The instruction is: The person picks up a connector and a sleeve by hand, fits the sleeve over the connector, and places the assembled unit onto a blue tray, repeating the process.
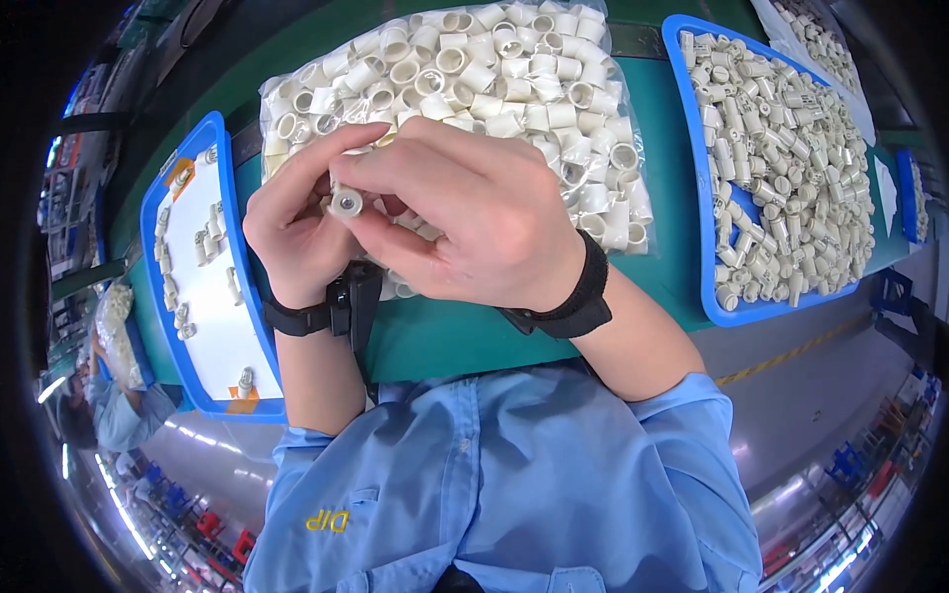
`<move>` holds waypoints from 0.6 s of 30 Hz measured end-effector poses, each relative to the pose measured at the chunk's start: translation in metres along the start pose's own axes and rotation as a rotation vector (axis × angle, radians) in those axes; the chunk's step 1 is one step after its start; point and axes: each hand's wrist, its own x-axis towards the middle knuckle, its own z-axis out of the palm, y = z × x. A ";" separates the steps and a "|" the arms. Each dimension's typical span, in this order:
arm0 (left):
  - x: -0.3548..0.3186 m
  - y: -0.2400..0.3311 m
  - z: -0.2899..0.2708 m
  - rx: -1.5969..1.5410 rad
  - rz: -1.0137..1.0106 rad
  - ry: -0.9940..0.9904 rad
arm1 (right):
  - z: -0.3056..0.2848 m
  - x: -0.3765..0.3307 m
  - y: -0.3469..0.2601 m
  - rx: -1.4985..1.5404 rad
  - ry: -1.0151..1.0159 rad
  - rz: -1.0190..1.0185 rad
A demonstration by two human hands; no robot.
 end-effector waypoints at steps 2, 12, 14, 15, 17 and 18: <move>-0.001 0.004 -0.001 -0.043 0.001 0.031 | -0.003 -0.005 0.000 0.153 0.017 0.094; 0.000 0.008 -0.007 -0.004 0.049 -0.052 | 0.004 0.003 -0.011 0.661 -0.117 0.723; 0.000 0.007 -0.006 -0.030 0.052 -0.035 | 0.001 0.004 -0.012 0.679 -0.130 0.723; 0.000 0.007 -0.005 -0.042 0.054 -0.026 | -0.001 0.005 -0.012 0.696 -0.143 0.722; 0.000 0.007 -0.004 -0.030 0.071 -0.028 | -0.001 0.005 -0.012 0.710 -0.156 0.723; 0.001 0.007 -0.003 -0.016 0.089 -0.029 | 0.001 0.004 -0.013 0.751 -0.140 0.753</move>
